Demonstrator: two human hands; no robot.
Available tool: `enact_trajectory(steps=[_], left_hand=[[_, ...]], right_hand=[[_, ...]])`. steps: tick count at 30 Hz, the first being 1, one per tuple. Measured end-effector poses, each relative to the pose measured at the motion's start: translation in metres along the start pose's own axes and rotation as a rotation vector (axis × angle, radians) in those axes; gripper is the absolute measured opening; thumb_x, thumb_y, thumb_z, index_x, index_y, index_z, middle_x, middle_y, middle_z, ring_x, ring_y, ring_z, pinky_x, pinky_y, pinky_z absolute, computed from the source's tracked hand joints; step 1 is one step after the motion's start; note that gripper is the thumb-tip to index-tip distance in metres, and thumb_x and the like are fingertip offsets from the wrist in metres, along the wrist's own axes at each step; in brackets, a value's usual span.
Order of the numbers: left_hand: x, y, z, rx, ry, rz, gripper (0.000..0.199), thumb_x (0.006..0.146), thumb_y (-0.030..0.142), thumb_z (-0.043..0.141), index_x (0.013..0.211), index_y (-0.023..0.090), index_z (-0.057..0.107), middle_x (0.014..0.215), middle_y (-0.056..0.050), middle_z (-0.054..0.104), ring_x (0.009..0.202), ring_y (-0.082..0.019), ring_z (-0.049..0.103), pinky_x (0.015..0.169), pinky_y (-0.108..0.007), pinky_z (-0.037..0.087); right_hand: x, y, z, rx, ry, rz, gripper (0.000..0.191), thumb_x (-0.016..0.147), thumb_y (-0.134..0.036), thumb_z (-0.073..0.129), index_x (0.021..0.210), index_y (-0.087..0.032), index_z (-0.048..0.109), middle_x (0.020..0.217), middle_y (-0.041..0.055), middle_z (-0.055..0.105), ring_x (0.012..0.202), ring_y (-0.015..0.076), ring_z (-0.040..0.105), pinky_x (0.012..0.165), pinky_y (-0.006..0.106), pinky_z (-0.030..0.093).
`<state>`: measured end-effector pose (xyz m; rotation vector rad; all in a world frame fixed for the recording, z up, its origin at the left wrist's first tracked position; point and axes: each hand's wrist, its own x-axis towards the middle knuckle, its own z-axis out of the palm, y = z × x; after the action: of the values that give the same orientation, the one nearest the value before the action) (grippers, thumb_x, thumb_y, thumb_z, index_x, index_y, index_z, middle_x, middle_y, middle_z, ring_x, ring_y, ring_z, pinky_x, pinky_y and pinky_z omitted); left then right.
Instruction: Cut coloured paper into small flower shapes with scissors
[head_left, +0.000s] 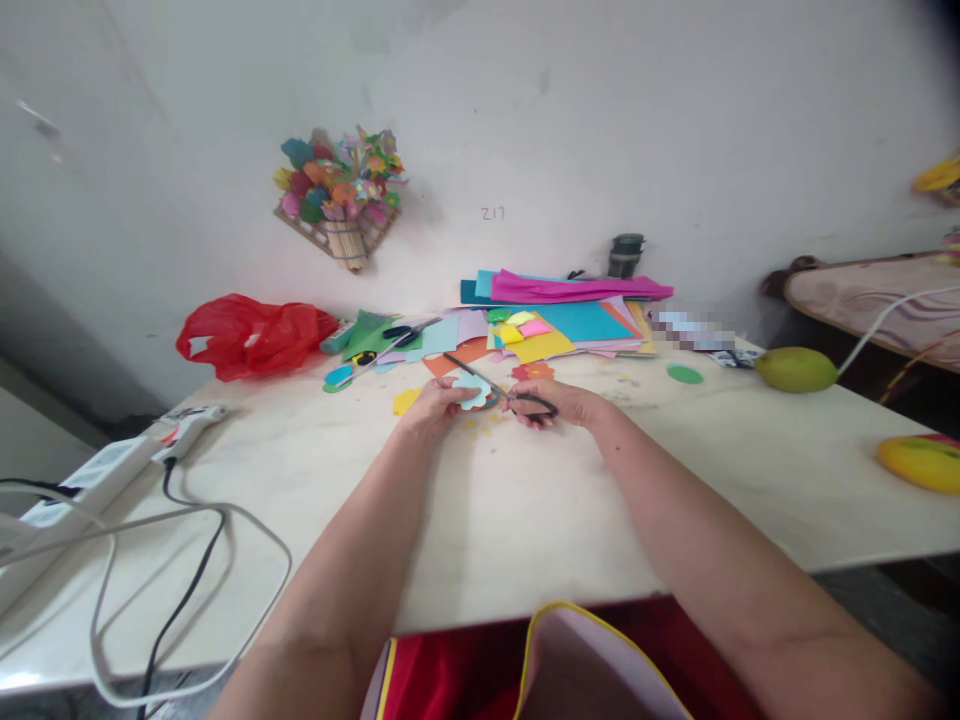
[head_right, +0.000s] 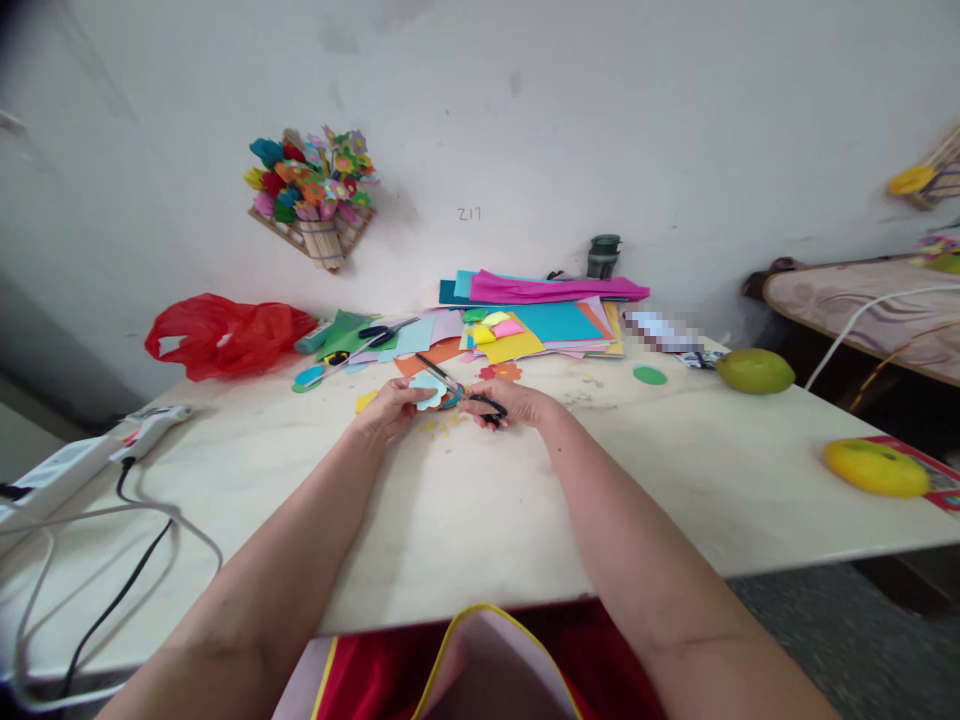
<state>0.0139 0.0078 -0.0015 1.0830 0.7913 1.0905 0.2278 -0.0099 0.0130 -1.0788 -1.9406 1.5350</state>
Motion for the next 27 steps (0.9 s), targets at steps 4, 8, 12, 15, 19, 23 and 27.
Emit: enact_trajectory(steps=[4, 8, 12, 15, 19, 23, 27], left_hand=[[0.0, 0.0, -0.001, -0.011, -0.003, -0.005, 0.021, 0.044, 0.011, 0.08, 0.062, 0.007, 0.069, 0.068, -0.011, 0.07, 0.066, -0.021, 0.067, 0.065, -0.027, 0.052], [0.001, 0.0, -0.002, -0.017, -0.016, -0.01, 0.02, 0.046, 0.012, 0.079, 0.063, 0.007, 0.069, 0.069, -0.012, 0.07, 0.066, -0.021, 0.067, 0.065, -0.027, 0.053], [0.003, -0.002, -0.007, -0.016, -0.059, -0.029, 0.019, 0.047, 0.01, 0.079, 0.064, 0.008, 0.069, 0.071, -0.012, 0.071, 0.07, -0.023, 0.068, 0.067, -0.029, 0.053], [0.004, -0.004, -0.011, 0.0, -0.084, -0.043, 0.019, 0.048, 0.01, 0.078, 0.064, 0.008, 0.069, 0.072, -0.013, 0.071, 0.073, -0.024, 0.068, 0.068, -0.03, 0.054], [0.003, -0.003, -0.012, 0.017, -0.087, -0.043, 0.018, 0.048, 0.01, 0.078, 0.064, 0.008, 0.07, 0.072, -0.013, 0.071, 0.075, -0.024, 0.068, 0.066, -0.028, 0.053], [0.003, -0.003, -0.013, 0.031, -0.105, -0.05, 0.021, 0.047, 0.012, 0.079, 0.066, 0.008, 0.07, 0.074, -0.014, 0.071, 0.074, -0.024, 0.068, 0.061, -0.026, 0.051], [0.003, -0.004, -0.016, 0.037, -0.134, -0.053, 0.023, 0.048, 0.013, 0.079, 0.069, 0.008, 0.071, 0.075, -0.013, 0.071, 0.073, -0.022, 0.067, 0.061, -0.025, 0.05]], right_hand=[[0.001, 0.0, 0.0, -0.01, 0.001, 0.011, 0.01, 0.073, -0.024, 0.049, 0.071, -0.015, 0.051, 0.052, -0.0016, 0.055, 0.04, 0.0064, 0.045, 0.033, 0.017, 0.025], [0.0, -0.001, 0.0, -0.011, -0.004, 0.004, 0.01, 0.072, -0.023, 0.048, 0.072, -0.014, 0.053, 0.051, -0.0017, 0.053, 0.039, 0.0061, 0.045, 0.033, 0.016, 0.024], [0.001, -0.001, 0.0, 0.008, -0.014, 0.028, 0.012, 0.072, -0.023, 0.047, 0.075, -0.014, 0.054, 0.051, -0.0015, 0.054, 0.039, 0.0064, 0.045, 0.032, 0.016, 0.024], [0.001, 0.0, -0.001, 0.018, -0.014, 0.041, 0.013, 0.071, -0.023, 0.049, 0.078, -0.014, 0.055, 0.051, -0.0016, 0.055, 0.038, 0.0067, 0.046, 0.031, 0.017, 0.023], [0.002, 0.001, -0.001, 0.015, -0.019, 0.045, 0.016, 0.07, -0.022, 0.049, 0.081, -0.013, 0.057, 0.049, -0.0018, 0.054, 0.038, 0.0071, 0.045, 0.03, 0.017, 0.022], [0.003, 0.002, -0.001, 0.018, -0.026, 0.053, 0.017, 0.07, -0.023, 0.048, 0.081, -0.013, 0.057, 0.048, -0.0018, 0.054, 0.037, 0.0075, 0.045, 0.03, 0.017, 0.022], [0.0, -0.001, 0.0, -0.02, -0.025, 0.068, 0.016, 0.071, -0.026, 0.051, 0.078, -0.013, 0.057, 0.047, -0.0021, 0.054, 0.036, 0.0067, 0.045, 0.031, 0.017, 0.022]])
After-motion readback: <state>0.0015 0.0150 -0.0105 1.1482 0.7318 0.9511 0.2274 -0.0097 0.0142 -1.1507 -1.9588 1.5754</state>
